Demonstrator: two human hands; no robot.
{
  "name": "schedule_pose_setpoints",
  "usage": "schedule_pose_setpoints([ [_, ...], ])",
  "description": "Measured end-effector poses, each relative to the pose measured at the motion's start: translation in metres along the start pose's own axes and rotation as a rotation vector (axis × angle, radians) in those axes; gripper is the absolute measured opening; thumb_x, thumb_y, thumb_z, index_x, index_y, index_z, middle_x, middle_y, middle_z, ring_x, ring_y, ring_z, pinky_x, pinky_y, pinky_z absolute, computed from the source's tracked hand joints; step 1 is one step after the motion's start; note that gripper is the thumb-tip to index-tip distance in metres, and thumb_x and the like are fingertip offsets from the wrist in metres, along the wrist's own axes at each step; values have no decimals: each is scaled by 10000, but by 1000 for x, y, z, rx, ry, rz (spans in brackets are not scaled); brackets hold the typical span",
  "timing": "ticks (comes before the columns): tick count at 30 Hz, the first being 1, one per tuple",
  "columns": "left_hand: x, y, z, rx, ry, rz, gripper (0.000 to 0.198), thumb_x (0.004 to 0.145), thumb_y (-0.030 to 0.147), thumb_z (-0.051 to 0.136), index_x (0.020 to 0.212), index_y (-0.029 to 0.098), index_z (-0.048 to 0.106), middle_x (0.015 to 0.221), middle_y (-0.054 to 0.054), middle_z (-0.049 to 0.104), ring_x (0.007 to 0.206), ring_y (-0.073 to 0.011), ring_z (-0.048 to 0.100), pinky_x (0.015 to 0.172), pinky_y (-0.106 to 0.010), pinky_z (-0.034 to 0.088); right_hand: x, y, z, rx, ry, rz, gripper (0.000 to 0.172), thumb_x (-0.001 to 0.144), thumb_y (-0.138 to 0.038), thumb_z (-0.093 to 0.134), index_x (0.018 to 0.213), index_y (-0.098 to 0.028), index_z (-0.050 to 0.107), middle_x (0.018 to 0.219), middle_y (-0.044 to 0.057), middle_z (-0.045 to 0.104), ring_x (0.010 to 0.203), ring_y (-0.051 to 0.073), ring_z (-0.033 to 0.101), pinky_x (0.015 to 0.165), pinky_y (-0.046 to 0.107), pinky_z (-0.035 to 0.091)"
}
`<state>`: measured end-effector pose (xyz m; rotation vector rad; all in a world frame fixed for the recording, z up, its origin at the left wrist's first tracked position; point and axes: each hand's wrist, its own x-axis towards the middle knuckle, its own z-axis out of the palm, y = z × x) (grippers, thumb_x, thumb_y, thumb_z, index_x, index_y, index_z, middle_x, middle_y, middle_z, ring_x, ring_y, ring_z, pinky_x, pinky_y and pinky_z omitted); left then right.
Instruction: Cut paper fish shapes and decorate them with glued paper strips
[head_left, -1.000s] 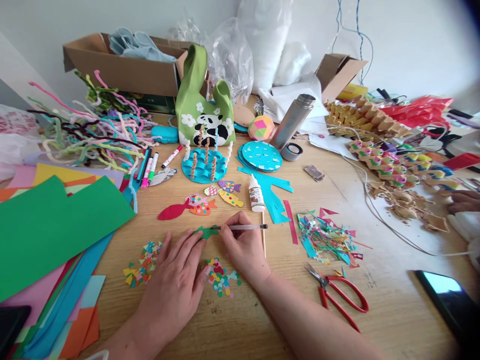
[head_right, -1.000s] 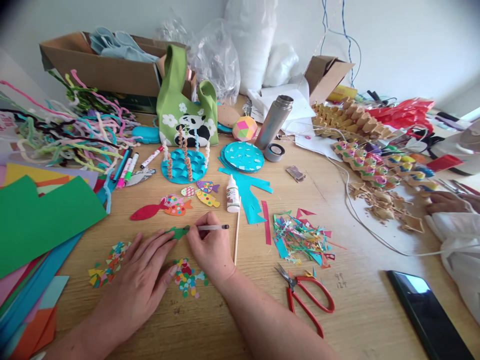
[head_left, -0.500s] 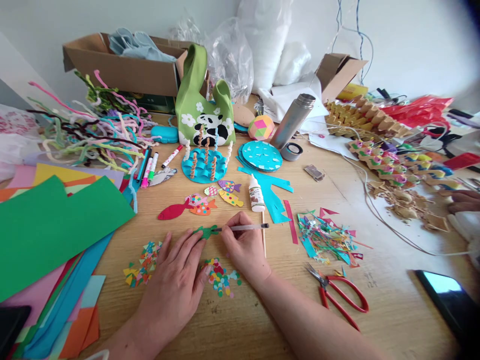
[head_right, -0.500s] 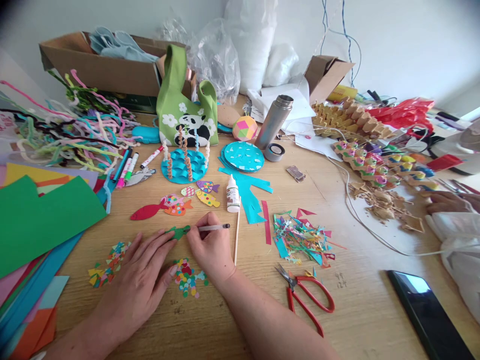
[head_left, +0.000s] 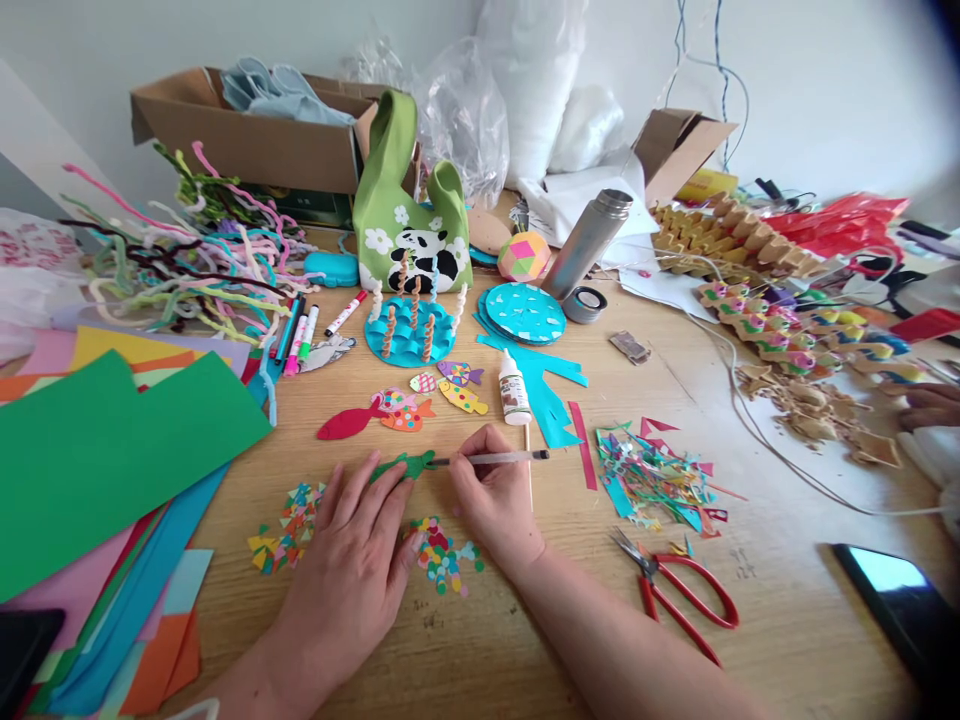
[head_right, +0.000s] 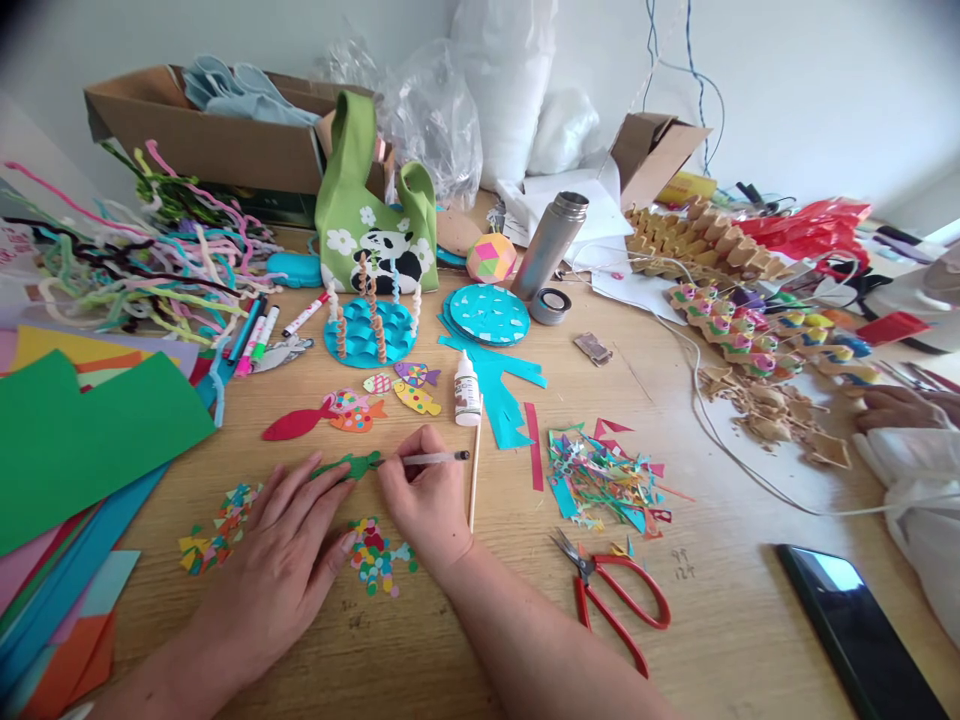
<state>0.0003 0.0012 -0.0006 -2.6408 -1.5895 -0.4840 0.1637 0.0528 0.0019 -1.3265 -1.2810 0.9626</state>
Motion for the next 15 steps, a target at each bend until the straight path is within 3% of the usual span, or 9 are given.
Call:
schedule_pose_setpoints([
  [8,0,3,-3,-85,30,-86,370,891,324,518,1226,168,536,1264,-141,543,1306,-343,368,1066,-574,338,-4,2,1,105,27,-44,117,841,-247,586,770,-209,501,697,-17,527,587,119,514,510,233,425],
  [15,1,3,-21,-440,370,-239,327,907,150,456,1232,195,449,1170,-110,541,1136,-239,502,961,-424,445,-5,5,3,98,41,-99,61,902,-277,553,910,-220,534,801,7,602,713,154,618,626,273,488],
])
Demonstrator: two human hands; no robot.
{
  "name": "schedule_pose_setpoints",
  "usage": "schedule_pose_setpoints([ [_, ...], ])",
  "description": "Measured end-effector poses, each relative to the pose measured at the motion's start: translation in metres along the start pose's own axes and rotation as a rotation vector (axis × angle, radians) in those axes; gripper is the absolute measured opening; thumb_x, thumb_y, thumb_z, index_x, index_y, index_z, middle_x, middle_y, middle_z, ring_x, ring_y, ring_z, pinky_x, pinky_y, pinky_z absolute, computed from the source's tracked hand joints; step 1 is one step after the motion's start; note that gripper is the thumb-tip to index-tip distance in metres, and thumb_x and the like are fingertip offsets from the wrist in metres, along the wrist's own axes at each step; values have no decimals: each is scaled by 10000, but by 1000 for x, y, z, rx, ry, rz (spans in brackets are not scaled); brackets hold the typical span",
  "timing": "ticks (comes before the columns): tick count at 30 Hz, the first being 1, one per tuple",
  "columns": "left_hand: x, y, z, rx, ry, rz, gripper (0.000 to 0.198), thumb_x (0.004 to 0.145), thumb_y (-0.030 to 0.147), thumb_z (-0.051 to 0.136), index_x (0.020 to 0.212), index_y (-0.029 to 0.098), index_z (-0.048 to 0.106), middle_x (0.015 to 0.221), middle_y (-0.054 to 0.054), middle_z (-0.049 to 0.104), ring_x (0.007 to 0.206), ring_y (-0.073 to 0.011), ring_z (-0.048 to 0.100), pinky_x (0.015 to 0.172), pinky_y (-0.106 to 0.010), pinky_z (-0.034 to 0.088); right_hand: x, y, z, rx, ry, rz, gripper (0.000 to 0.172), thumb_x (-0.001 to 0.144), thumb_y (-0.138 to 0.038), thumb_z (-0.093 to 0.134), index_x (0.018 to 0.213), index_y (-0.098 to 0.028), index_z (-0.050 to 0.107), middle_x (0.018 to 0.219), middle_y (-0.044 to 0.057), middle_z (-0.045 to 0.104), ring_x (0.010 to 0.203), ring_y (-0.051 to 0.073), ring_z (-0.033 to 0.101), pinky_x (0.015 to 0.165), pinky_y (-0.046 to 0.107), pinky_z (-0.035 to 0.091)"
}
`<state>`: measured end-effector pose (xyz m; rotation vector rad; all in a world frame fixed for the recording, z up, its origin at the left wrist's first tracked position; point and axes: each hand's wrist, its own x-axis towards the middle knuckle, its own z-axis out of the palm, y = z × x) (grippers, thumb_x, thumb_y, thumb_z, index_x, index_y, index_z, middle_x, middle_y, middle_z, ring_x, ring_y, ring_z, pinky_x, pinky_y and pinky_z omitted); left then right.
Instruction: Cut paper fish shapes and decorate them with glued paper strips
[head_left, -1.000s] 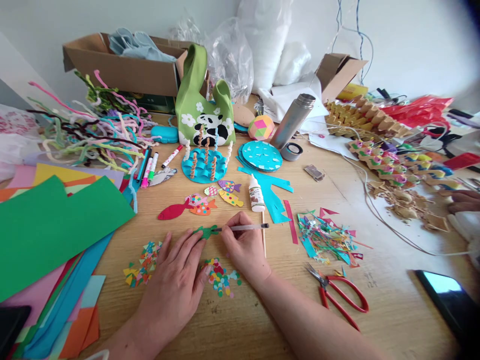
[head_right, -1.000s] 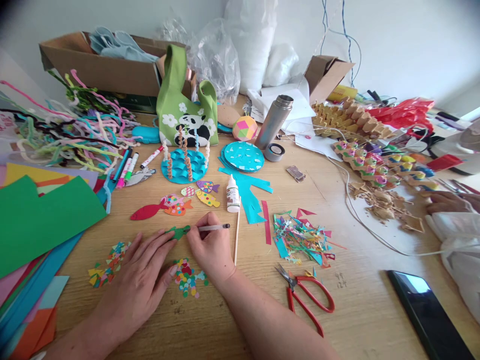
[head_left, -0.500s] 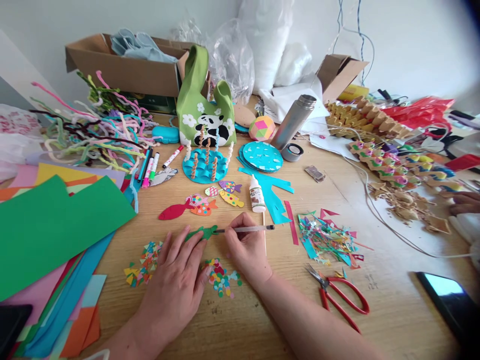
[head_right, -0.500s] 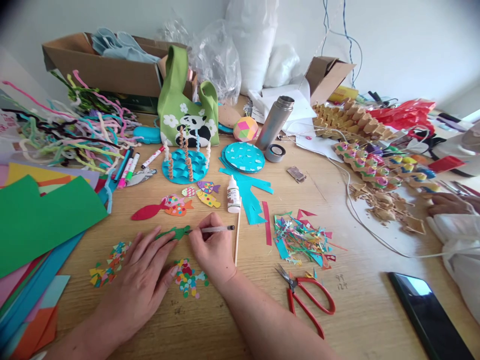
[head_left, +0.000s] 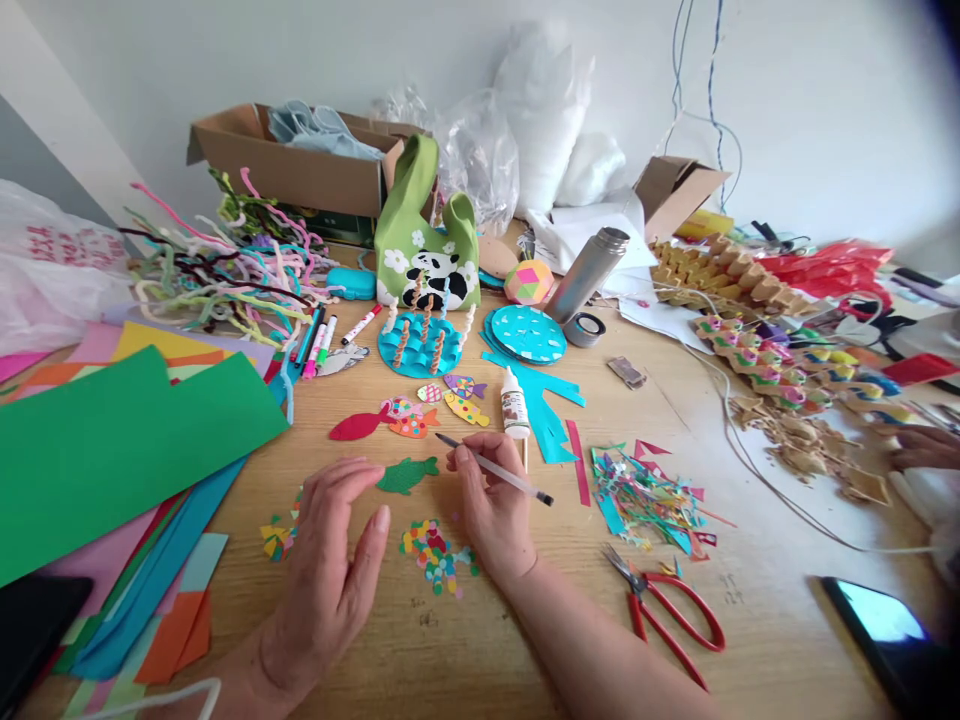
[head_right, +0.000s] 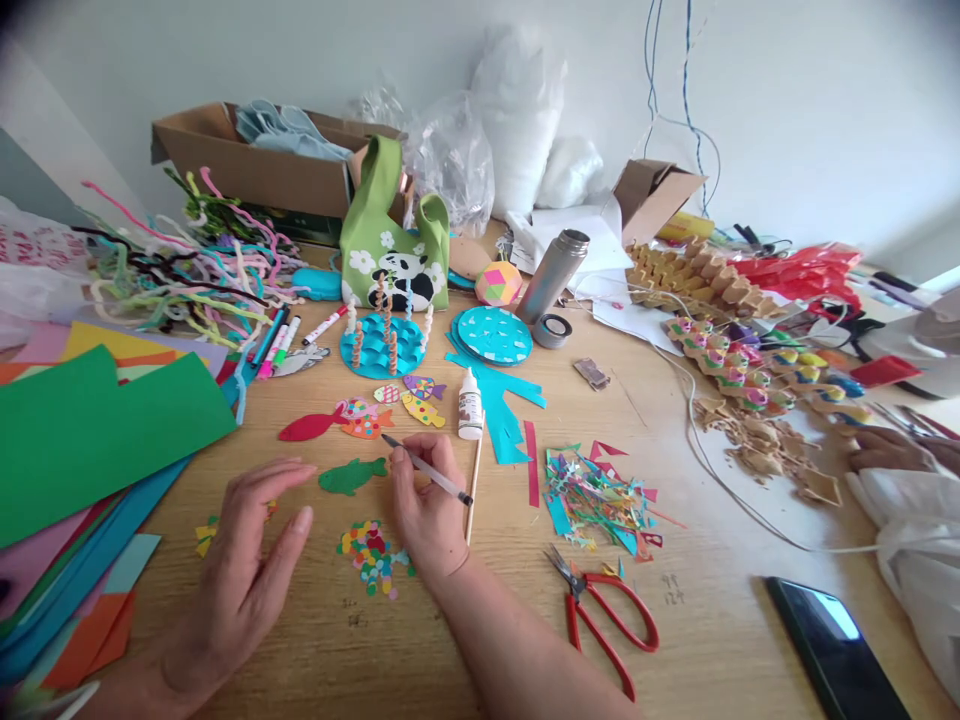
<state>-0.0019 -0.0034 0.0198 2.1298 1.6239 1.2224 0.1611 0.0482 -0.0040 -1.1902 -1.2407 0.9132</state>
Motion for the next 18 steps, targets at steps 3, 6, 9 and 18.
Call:
schedule_pose_setpoints([
  [3,-1,0,-4,-77,71,-71,279,908,141,455,1178,209,479,1108,-88,561,1060,-216,529,891,-383,469,1,-4,-1,-109,-39,-64,95,929,-281,517,978,-226,577,847,25,655,791,176,638,708,312,496],
  [6,-2,-3,-4,-91,92,-39,228,902,125,454,1098,217,526,1034,-66,595,1019,-208,540,869,-373,468,2,-9,-3,-312,-53,-191,149,941,-273,495,981,-240,635,858,29,686,929,207,613,852,371,455],
  [9,-2,-4,-4,-57,109,11,215,898,119,449,1076,208,531,969,-58,634,972,-206,558,854,-375,464,2,-13,-4,-405,-64,-232,202,958,-280,457,965,-248,656,840,29,699,938,221,597,851,382,432],
  [18,-4,18,-4,248,-81,290,119,865,141,491,913,185,591,811,-52,663,872,-247,577,793,-420,418,0,-9,-3,-547,-104,-309,251,987,-248,387,919,-224,628,810,32,717,895,233,582,806,375,359],
])
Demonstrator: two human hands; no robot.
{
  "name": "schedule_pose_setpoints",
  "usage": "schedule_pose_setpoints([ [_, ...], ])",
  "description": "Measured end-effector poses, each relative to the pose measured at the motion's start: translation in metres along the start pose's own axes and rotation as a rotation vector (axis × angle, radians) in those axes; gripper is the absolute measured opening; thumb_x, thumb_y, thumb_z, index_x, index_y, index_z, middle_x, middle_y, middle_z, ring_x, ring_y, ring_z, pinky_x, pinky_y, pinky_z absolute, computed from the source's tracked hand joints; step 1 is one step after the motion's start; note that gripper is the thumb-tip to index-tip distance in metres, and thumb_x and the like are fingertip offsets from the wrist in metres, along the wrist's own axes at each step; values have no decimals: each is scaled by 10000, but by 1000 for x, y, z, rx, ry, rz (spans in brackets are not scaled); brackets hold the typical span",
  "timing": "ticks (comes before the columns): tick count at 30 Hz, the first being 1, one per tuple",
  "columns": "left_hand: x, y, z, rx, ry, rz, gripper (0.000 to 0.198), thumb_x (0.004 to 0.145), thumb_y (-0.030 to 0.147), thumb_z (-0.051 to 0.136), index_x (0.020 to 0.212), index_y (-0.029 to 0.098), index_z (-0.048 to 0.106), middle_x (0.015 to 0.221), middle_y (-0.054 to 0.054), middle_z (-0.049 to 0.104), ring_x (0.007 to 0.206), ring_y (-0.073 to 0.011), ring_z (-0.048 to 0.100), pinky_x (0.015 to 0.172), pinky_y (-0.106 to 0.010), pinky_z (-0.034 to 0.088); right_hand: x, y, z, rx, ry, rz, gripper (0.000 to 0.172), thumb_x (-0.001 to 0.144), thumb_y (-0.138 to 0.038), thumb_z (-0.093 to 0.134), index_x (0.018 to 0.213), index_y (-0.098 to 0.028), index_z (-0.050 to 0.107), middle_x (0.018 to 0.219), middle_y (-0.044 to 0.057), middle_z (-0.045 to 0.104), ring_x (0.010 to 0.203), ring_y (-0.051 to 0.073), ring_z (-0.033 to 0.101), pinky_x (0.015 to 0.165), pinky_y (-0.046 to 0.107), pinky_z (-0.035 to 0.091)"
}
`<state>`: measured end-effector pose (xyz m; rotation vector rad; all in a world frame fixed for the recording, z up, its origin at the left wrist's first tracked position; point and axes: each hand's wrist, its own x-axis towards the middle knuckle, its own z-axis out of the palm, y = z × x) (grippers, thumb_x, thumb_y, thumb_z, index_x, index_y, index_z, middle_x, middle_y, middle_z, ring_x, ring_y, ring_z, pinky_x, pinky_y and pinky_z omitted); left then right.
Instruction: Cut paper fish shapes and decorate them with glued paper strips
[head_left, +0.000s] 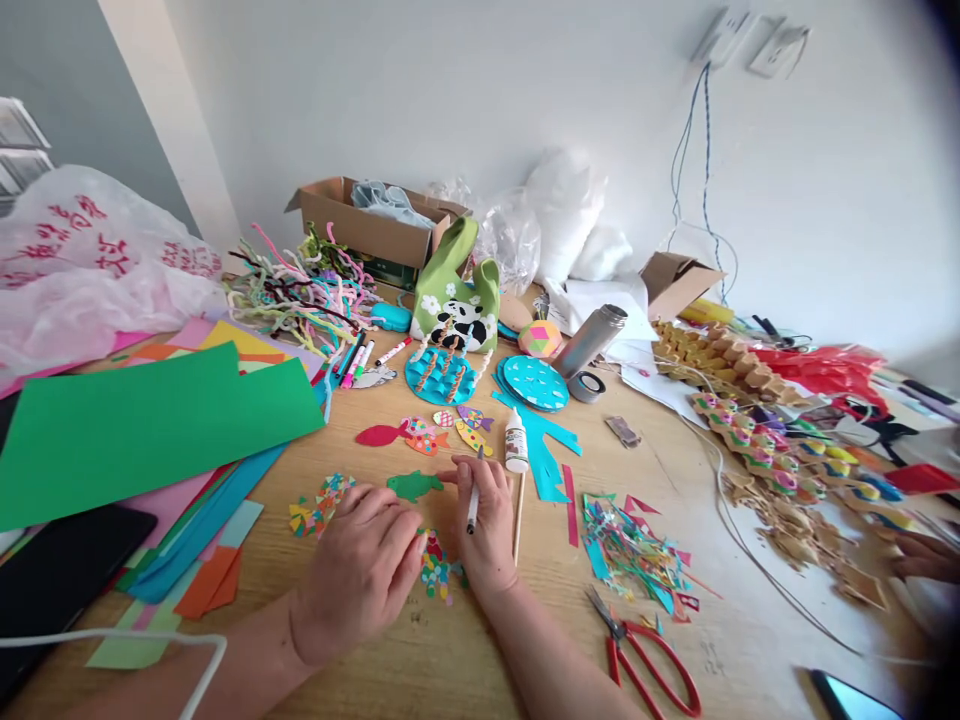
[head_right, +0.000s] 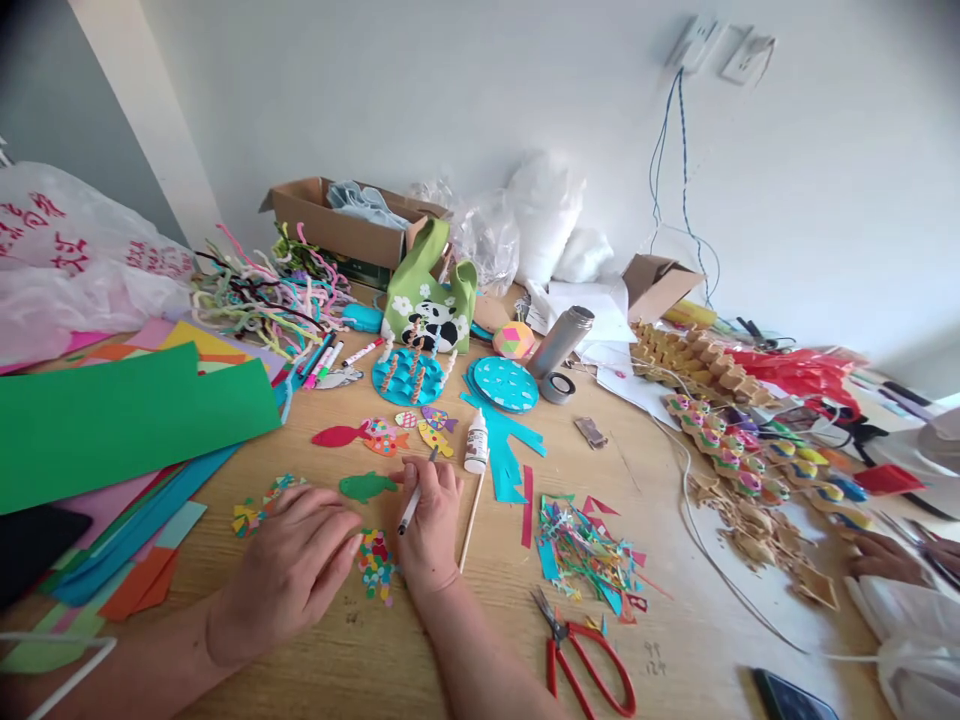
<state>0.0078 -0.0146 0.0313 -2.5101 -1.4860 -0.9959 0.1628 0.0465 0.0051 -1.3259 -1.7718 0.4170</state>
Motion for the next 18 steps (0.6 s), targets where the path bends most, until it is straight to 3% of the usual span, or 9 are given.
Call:
schedule_pose_setpoints([
  [4,-3,6,4,63,-46,-13,101,881,192,490,880,185,591,840,-67,664,870,-251,587,795,-430,433,0,2,2,-45,-24,-8,246,981,-235,391,892,-222,621,821,34,712,880,235,580,787,368,354],
  [10,-6,4,12,199,-130,-67,186,892,262,492,988,145,599,975,-124,670,971,-298,584,846,-480,449,1,6,4,-66,-54,18,249,983,-242,378,879,-215,603,815,48,703,883,243,579,787,371,346],
  [18,-8,2,16,190,-173,-111,197,893,295,496,986,157,602,1025,-132,661,1048,-308,568,904,-505,441,2,9,5,-41,-52,42,255,981,-284,388,879,-218,612,803,49,700,884,244,586,795,373,363],
])
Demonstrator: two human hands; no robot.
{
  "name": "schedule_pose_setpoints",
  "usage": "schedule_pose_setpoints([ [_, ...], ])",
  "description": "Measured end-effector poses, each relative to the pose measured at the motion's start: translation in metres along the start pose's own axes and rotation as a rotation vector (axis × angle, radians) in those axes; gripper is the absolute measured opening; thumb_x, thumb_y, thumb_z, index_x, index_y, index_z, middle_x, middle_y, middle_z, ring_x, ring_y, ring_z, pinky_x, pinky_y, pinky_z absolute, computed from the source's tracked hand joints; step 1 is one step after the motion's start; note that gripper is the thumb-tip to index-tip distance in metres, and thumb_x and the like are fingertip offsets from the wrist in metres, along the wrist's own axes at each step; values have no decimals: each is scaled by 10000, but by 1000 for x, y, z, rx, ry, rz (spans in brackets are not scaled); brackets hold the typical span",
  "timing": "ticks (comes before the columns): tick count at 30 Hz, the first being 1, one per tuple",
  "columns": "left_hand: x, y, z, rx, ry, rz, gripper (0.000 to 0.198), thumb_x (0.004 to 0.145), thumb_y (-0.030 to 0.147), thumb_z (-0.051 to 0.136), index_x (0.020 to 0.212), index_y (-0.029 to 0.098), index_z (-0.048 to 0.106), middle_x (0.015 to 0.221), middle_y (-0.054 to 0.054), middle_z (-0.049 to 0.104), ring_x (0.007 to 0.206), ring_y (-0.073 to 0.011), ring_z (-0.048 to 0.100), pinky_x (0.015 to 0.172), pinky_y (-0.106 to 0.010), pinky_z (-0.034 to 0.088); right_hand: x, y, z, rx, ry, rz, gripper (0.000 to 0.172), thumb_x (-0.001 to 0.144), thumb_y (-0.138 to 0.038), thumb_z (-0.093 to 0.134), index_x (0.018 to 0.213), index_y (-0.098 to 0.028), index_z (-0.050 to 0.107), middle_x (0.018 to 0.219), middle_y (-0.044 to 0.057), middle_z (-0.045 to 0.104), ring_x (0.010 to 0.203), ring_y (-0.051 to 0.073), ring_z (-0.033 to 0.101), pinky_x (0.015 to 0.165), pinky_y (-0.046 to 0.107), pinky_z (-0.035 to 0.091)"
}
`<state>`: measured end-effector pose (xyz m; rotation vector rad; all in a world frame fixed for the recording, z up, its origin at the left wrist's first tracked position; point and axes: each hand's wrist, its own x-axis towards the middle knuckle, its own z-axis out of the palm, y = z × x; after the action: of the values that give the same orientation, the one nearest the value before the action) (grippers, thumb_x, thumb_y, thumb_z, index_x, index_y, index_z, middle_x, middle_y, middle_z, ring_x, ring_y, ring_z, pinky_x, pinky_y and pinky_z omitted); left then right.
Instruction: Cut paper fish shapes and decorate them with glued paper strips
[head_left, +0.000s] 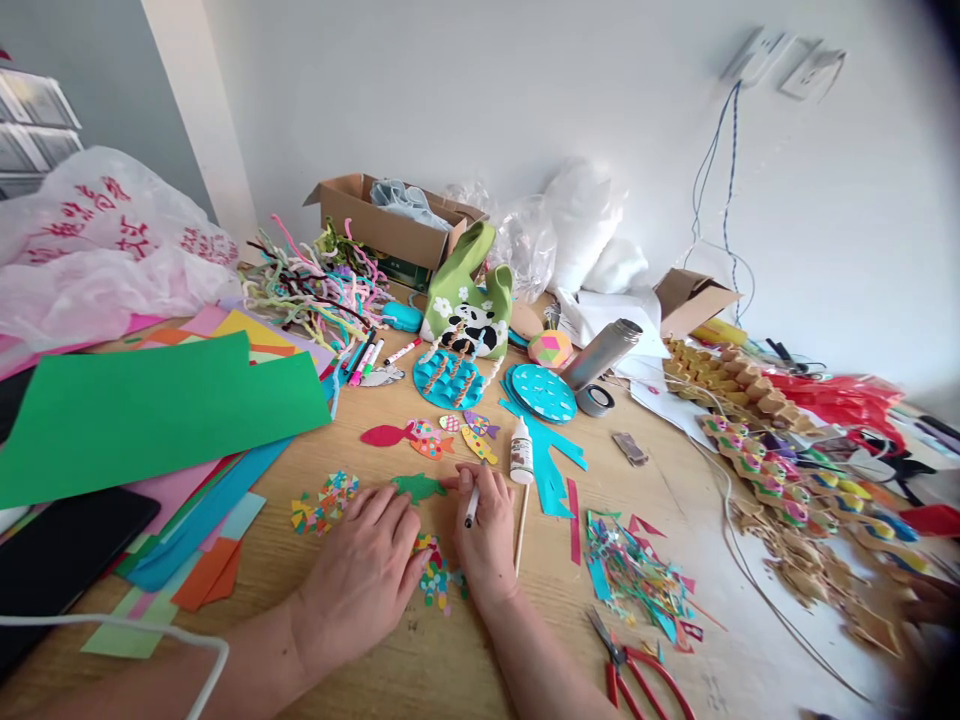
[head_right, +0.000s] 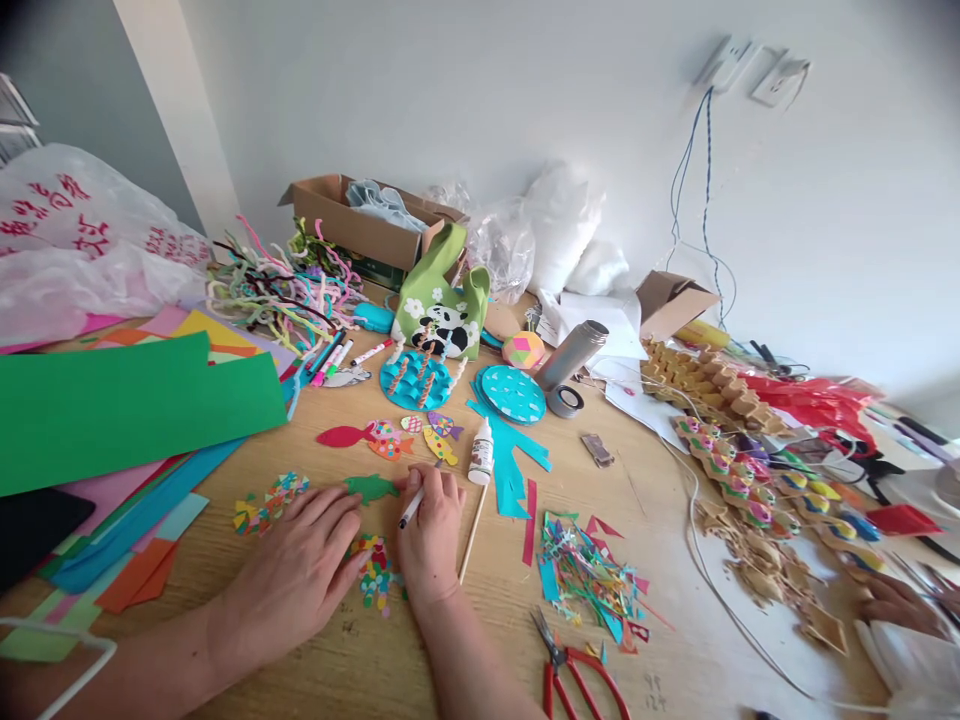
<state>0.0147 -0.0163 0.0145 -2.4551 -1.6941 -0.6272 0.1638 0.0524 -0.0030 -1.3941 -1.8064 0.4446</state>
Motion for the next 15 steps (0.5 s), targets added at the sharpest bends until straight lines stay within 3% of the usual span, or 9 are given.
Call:
schedule_pose_setpoints([
  [4,1,0,0,-33,3,-17,231,896,303,493,1033,148,594,1006,-129,656,1057,-311,563,947,-533,423,-1,-1,-2,78,20,4,246,982,-291,389,871,-222,597,846,53,700,917,240,591,819,374,388],
  [10,3,-1,-6,-88,68,-22,225,891,286,495,1040,155,601,1070,-123,642,1082,-294,547,991,-522,403,-5,-3,-3,247,99,33,155,972,-284,426,1037,-209,546,877,45,706,859,207,611,810,363,436],
  [15,5,1,-13,-248,106,118,152,886,181,474,808,191,603,767,-28,622,833,-193,566,989,-453,406,-6,-2,0,319,156,31,132,964,-284,434,1030,-202,513,890,58,693,862,202,633,804,361,450],
])
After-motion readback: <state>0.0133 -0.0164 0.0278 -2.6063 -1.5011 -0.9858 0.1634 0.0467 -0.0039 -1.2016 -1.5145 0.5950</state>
